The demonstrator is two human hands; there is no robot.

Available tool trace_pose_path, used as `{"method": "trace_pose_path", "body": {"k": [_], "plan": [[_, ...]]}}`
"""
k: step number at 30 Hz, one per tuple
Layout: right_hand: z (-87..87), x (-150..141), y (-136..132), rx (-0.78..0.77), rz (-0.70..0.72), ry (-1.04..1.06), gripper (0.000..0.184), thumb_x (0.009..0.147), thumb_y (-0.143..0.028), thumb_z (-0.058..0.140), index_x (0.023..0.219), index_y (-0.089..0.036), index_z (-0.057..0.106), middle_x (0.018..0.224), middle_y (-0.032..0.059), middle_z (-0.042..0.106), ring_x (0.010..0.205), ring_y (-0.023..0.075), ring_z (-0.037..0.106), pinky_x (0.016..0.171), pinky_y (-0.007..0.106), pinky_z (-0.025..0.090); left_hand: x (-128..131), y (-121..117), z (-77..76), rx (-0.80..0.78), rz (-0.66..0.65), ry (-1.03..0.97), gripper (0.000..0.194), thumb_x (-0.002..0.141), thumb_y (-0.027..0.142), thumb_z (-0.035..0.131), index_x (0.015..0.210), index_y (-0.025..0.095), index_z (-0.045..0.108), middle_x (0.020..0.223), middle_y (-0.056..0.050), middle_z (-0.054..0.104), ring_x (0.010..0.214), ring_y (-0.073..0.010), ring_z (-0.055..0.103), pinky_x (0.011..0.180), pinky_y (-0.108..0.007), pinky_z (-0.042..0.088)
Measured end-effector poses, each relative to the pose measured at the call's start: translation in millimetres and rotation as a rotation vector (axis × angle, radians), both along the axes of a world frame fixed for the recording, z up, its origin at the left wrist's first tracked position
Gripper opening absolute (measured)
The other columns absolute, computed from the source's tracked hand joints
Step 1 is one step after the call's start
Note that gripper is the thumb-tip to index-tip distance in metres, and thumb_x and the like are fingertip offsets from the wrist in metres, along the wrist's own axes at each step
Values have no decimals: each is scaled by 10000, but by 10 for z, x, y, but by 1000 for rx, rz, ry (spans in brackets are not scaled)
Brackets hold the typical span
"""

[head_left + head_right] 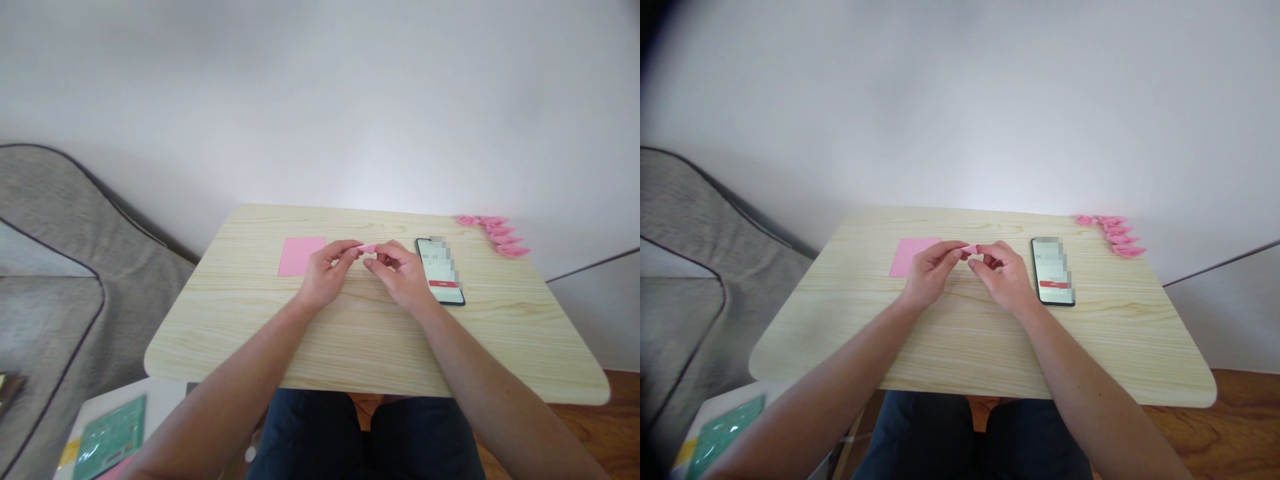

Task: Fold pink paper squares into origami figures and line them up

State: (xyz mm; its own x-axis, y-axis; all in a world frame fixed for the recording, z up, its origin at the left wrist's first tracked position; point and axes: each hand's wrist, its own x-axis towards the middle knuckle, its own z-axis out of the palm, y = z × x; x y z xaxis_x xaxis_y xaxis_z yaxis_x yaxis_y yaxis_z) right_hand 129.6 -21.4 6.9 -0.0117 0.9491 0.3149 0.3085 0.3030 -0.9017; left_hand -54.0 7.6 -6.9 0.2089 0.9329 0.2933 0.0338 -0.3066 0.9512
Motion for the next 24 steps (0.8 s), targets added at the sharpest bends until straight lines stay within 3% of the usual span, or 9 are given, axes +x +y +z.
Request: {"method": "trace_pose_path", "body": {"k": [3,7,14,20,24], "plan": [[9,-14,-8,-64,56,13,223,872,-387,750,1066,-281,781,771,-10,638,709,164,588,669,330,490,-4,8,9,-15,15,-14,352,956,484,673,1157,215,775,1123,-87,789,1007,-211,732,923,-340,571],[14,-25,-18,-88,130,25,278,859,-373,763,1124,-287,757,956,18,734,832,193,647,753,353,522,-12,29,35,-69,41,-45,374,910,496,731,1153,216,784,1087,-83,797,983,-212,728,916,-346,572],[6,-26,-29,-52,222,24,332,867,-320,753,1197,-316,728,1099,26,714,899,195,647,817,373,541,-18,50,40,-166,-51,-202,405,866,462,785,1181,208,767,1102,-93,796,965,-219,743,939,-386,583],[-19,-28,-21,-53,268,-4,391,866,-325,748,1254,-317,701,1129,36,695,940,204,647,809,370,555,-6,18,98,-155,-107,-179,382,878,452,762,1175,212,779,1184,-96,782,1024,-220,729,962,-384,572],[-23,-28,-16,-57,282,7,449,864,-319,751,1307,-323,681,1169,42,692,967,213,645,833,382,563,-3,3,120,-163,-88,-170,354,863,441,774,1125,204,796,1087,-81,798,979,-217,733,915,-360,577]]}}
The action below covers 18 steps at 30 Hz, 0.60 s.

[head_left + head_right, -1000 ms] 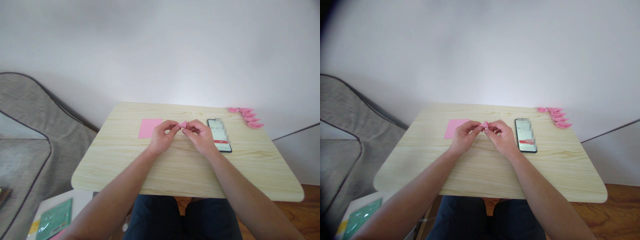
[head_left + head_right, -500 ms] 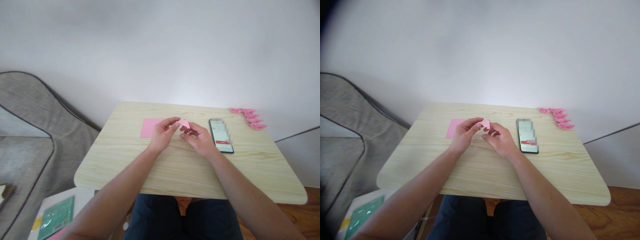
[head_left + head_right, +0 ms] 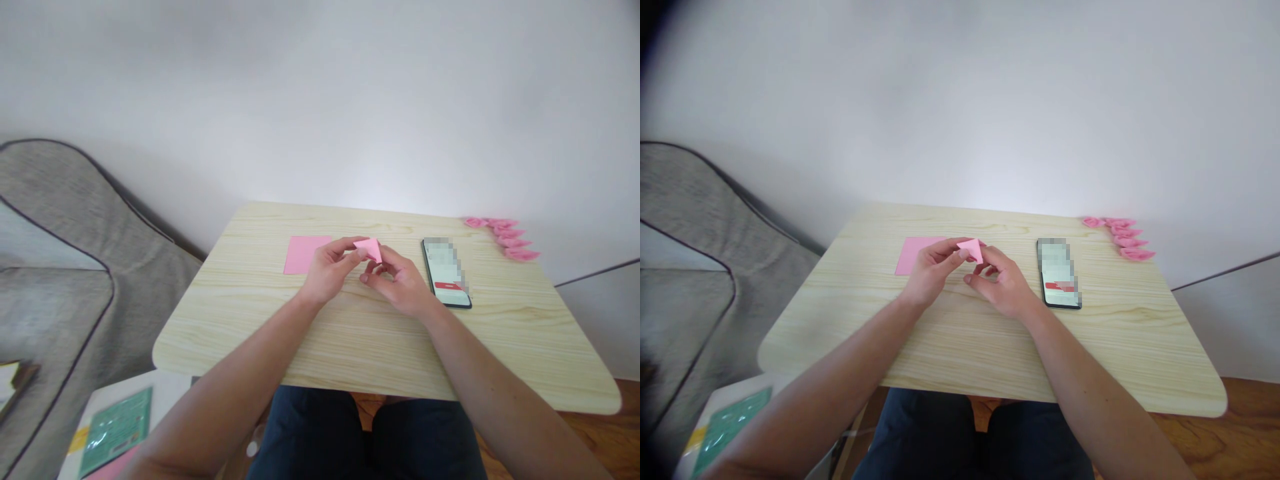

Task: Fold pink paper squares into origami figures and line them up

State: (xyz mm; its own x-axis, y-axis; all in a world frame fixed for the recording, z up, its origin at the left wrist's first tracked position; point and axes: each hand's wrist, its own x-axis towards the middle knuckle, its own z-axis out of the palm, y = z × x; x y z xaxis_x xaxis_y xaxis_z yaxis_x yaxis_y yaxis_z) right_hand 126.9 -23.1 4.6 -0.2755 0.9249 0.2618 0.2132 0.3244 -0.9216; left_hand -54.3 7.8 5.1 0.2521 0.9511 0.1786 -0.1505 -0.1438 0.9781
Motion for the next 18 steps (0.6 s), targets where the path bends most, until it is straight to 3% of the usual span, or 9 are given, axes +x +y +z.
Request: {"method": "trace_pose_path", "body": {"k": [9,14,18], "plan": [[49,-8,-32,-77,-78,82,253,889,-357,735,1130,-283,757,993,24,763,883,211,684,814,385,550,4,35,-55,-8,71,-14,311,842,446,801,1016,188,802,1000,-65,800,924,-205,726,903,-355,572],[19,30,9,-82,-262,216,94,833,-313,777,881,-238,745,739,-1,726,673,176,664,680,344,534,-5,61,-107,4,96,2,315,848,467,790,974,179,791,915,-51,782,836,-176,695,811,-314,554],[23,43,35,-48,-324,248,68,839,-284,752,825,-229,715,729,-8,699,645,156,645,650,324,519,8,45,-99,-14,76,-21,299,832,442,807,945,167,780,860,-38,764,783,-153,673,763,-289,539]]}}
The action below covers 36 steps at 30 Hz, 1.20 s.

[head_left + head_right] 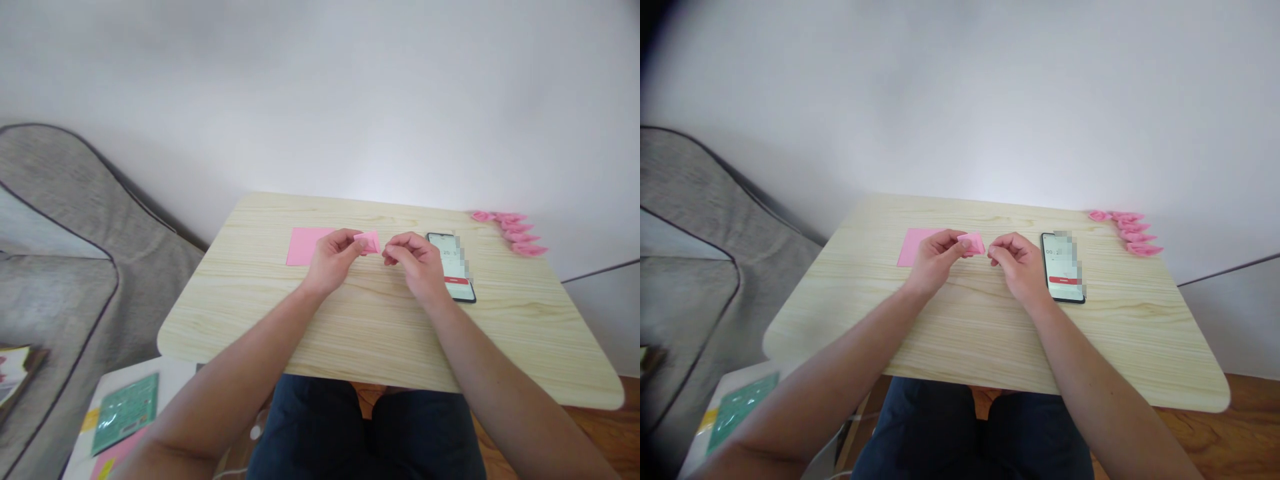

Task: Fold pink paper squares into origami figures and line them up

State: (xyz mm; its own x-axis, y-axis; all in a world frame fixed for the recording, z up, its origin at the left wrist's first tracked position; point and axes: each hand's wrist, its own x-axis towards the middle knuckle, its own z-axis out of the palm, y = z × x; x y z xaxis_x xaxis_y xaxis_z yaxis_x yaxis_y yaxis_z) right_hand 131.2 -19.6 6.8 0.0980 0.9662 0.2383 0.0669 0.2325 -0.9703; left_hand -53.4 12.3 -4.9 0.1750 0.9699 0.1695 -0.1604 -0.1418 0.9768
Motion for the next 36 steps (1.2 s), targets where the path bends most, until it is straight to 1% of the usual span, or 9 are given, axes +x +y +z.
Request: {"method": "trace_pose_path", "body": {"k": [4,8,11,14,18,21,27,31,36], "plan": [[4,-15,-2,-12,65,43,157,806,-285,792,912,-226,693,752,-21,700,674,147,654,678,311,534,11,-19,23,-30,-78,-15,329,817,441,817,949,143,776,865,-46,756,784,-147,667,756,-277,536],[-6,-8,-12,-66,153,73,269,790,-252,802,1028,-235,679,785,-30,717,711,141,667,689,294,521,8,-32,47,-39,-148,-25,338,813,448,816,967,148,787,897,-53,763,804,-151,675,778,-289,559],[-9,7,-15,-86,204,68,298,808,-253,785,1081,-243,666,750,-42,706,692,142,660,689,298,512,5,-42,72,-31,-169,-22,332,823,429,813,1007,153,796,876,-45,756,772,-131,658,737,-265,548],[-7,16,-17,-105,248,65,345,817,-249,770,1137,-251,642,756,-39,718,700,154,670,713,318,526,8,-49,85,-39,-185,-53,335,821,413,821,1036,158,790,845,-27,738,731,-108,637,689,-243,533],[-8,17,-21,-118,251,30,437,788,-222,769,1198,-258,622,759,-39,728,700,164,684,707,324,537,13,-44,69,-52,-186,-68,351,814,407,832,1057,161,772,788,-9,711,673,-92,620,631,-230,517],[-8,9,-23,-120,240,6,483,760,-221,780,1212,-260,613,758,-41,733,691,163,683,677,315,532,15,-39,53,-41,-190,-65,352,817,388,831,1075,159,759,783,-10,715,660,-91,627,615,-226,518],[1,-9,-23,-140,214,8,457,772,-256,794,1190,-266,608,751,-36,743,683,168,695,655,312,534,18,-51,66,-34,-204,-66,318,827,317,816,1089,152,745,787,-4,701,672,-91,646,621,-220,539],[9,-8,-27,-142,244,29,477,753,-252,817,1180,-268,605,787,-30,752,695,167,701,668,314,540,17,-53,76,-32,-186,-60,298,823,301,814,1070,153,741,753,8,671,642,-83,623,616,-220,536],[8,-10,-36,-136,262,26,500,726,-235,822,1171,-276,597,777,-41,733,713,172,706,654,308,534,9,-48,64,-26,-184,-58,282,826,304,812,1057,158,742,735,14,659,620,-76,601,603,-215,522]]}}
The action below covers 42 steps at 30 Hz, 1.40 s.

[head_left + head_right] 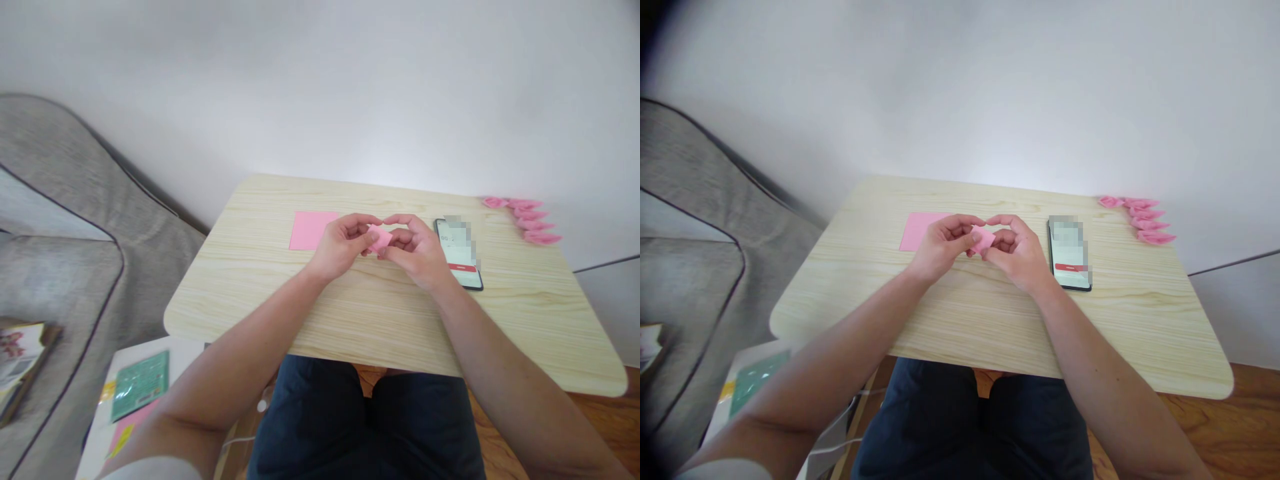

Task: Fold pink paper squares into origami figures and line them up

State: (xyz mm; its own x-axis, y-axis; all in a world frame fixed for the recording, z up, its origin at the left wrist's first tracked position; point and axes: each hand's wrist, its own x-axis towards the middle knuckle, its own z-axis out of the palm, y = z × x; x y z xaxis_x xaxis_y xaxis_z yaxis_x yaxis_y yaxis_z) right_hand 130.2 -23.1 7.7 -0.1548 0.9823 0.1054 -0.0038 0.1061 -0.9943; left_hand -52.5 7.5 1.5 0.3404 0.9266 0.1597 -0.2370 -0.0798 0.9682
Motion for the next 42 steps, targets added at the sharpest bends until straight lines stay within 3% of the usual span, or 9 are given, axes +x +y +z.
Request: {"method": "trace_pose_path", "body": {"k": [7,15,21,28,33,42], "plan": [[11,-3,-14,6,-14,-33,486,764,-311,843,1172,-269,582,785,-22,753,704,179,727,666,318,556,1,-8,2,9,-43,31,319,834,326,812,1087,154,723,778,-11,710,666,-113,686,614,-230,529],[-17,-12,-14,-12,30,52,561,710,-300,881,1170,-272,561,863,-14,764,826,198,758,790,349,593,0,2,1,19,-25,5,346,822,331,824,1100,153,719,759,-2,704,627,-97,656,594,-222,527],[9,-41,-34,-18,-20,-15,581,698,-317,886,1175,-278,557,844,-23,750,786,190,745,720,327,582,-6,-9,10,24,-25,33,356,827,332,816,1119,156,713,767,-9,710,604,-97,646,574,-228,516],[-5,-20,-43,8,59,-55,426,811,-265,781,1186,-260,580,821,-7,766,756,196,741,757,357,574,0,13,2,5,53,16,327,797,324,835,1046,141,728,749,1,684,600,-83,613,579,-222,533],[-19,-28,-47,16,66,-25,482,778,-303,839,1191,-259,595,899,9,773,830,196,729,779,347,568,4,21,-26,21,68,7,315,809,318,825,1051,145,723,762,-5,685,624,-89,621,587,-222,544],[-11,-19,-5,-60,49,11,405,783,-269,794,1145,-262,613,823,-14,777,751,189,731,774,367,594,4,13,-11,12,19,-29,333,812,343,836,1060,158,712,778,-9,702,645,-100,640,600,-230,548]]}}
